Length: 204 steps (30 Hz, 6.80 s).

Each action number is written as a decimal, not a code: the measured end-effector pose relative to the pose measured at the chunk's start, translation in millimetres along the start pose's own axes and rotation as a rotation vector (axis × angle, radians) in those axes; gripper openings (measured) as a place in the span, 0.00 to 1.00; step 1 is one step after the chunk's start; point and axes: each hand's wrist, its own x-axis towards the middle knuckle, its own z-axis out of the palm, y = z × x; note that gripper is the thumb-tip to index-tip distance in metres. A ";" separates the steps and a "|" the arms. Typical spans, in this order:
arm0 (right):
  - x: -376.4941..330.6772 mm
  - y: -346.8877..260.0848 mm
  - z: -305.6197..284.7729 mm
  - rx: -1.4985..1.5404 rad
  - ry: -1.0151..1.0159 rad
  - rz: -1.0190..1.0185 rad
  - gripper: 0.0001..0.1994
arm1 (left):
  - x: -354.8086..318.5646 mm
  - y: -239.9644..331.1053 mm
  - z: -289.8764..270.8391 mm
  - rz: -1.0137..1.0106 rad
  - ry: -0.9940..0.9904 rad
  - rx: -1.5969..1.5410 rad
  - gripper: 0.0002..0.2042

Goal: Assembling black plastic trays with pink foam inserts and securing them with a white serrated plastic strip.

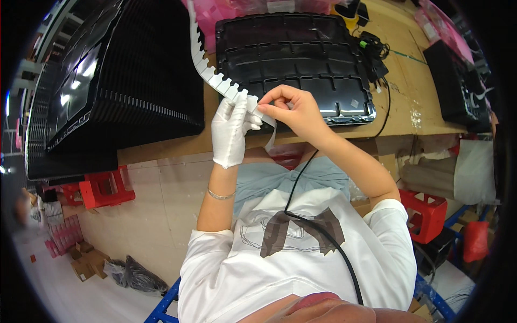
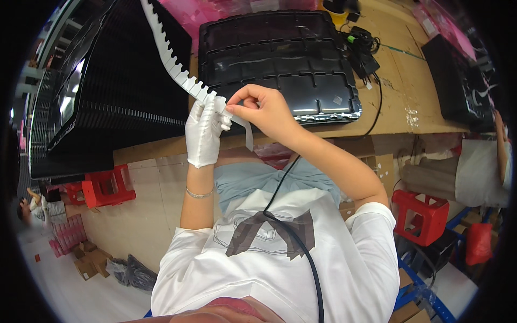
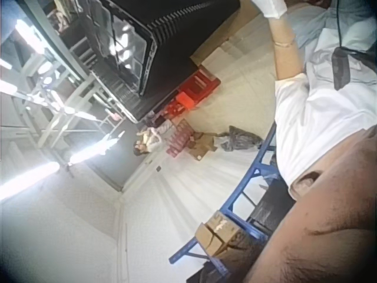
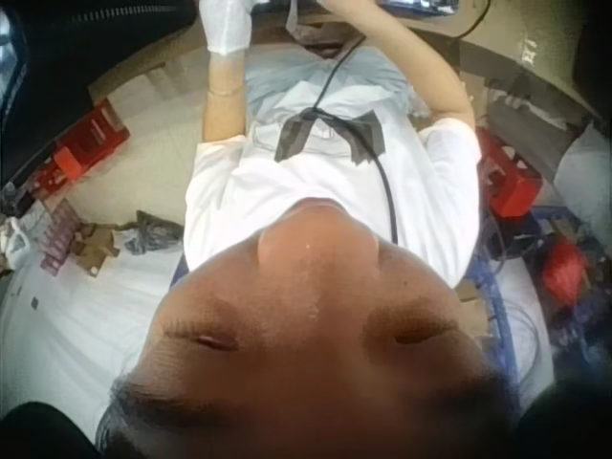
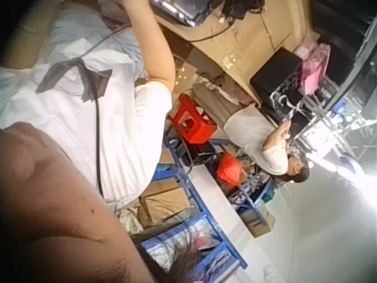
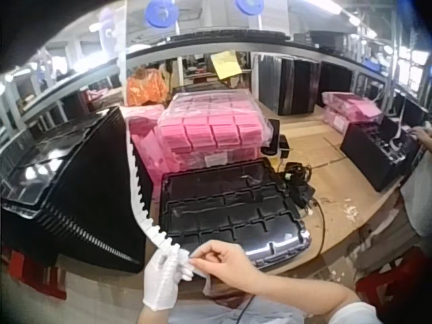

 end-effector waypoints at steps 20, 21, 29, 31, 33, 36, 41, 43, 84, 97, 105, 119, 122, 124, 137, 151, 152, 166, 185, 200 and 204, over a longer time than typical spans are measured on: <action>307.9 40.8 -35.7 -1.010 -0.090 -0.322 0.10 | 33.4 24.0 -34.1 -0.087 0.045 0.183 0.09; 310.6 41.7 -35.7 -1.014 -0.091 -0.322 0.10 | 34.8 24.1 -35.5 -0.088 0.050 0.181 0.09; 317.2 58.8 -32.2 -1.086 0.026 -0.375 0.10 | 44.3 22.5 -40.8 -0.088 0.038 0.179 0.08; 308.2 44.6 -24.5 -1.094 0.008 -0.296 0.10 | 42.9 23.7 -42.2 -0.091 0.043 0.169 0.08; 304.6 37.9 -23.3 -1.104 0.004 -0.215 0.10 | 43.1 25.1 -41.9 -0.092 0.036 0.162 0.08; 304.6 41.3 -28.9 -1.042 0.003 -0.210 0.10 | 44.0 24.6 -38.8 -0.104 0.029 0.157 0.08; 292.9 32.8 -33.8 -1.004 -0.132 -0.254 0.10 | 43.3 20.9 -38.9 -0.091 0.036 0.159 0.08; 283.4 33.2 -40.5 -0.810 -0.167 -0.236 0.09 | 42.6 22.5 -40.4 -0.077 0.033 0.175 0.07; 195.4 54.6 -278.7 -1.073 0.338 -0.015 0.11 | 33.4 4.7 -4.5 -0.013 0.015 0.101 0.06; 198.7 59.3 -277.4 -1.174 0.406 -0.128 0.11 | 33.8 3.1 -6.1 -0.021 -0.016 0.076 0.08; 101.1 27.0 -261.5 -0.242 0.326 -0.157 0.10 | 18.2 -0.4 -1.6 0.055 -0.019 0.246 0.07; -340.3 308.2 -266.9 -0.205 0.505 0.975 0.12 | -63.9 -1.7 -11.4 0.456 -0.222 1.017 0.10; -369.1 355.4 -248.8 -0.836 0.578 0.954 0.17 | -58.6 13.8 0.2 0.468 -0.362 1.066 0.21; -346.0 300.7 -243.7 -1.538 0.824 0.850 0.17 | -62.5 31.2 -12.7 0.230 -0.389 1.065 0.37; 61.4 -109.3 -201.7 -0.805 0.541 -0.862 0.08 | 106.1 50.5 24.8 0.491 -0.043 0.543 0.11; 319.5 -100.8 -212.6 -1.393 0.114 -0.561 0.14 | 247.1 52.9 67.9 0.444 -0.122 0.224 0.11; 323.8 -106.9 -218.6 -1.349 0.071 -0.472 0.14 | 255.3 55.3 79.2 0.438 -0.127 0.218 0.11; 329.9 -111.7 -230.6 -1.190 0.006 -0.539 0.11 | 292.3 55.2 128.3 1.158 -0.163 1.049 0.13; 114.2 -47.7 -194.0 -1.034 1.019 -0.685 0.27 | 268.7 21.3 21.2 0.516 -0.019 0.791 0.27; -8.9 7.4 -182.5 -0.056 0.587 -0.041 0.07 | 90.0 38.1 -4.2 0.178 -0.022 0.792 0.19; -43.5 34.5 -171.2 -0.379 0.653 -0.085 0.08 | 45.2 18.5 -5.4 0.268 0.102 1.190 0.25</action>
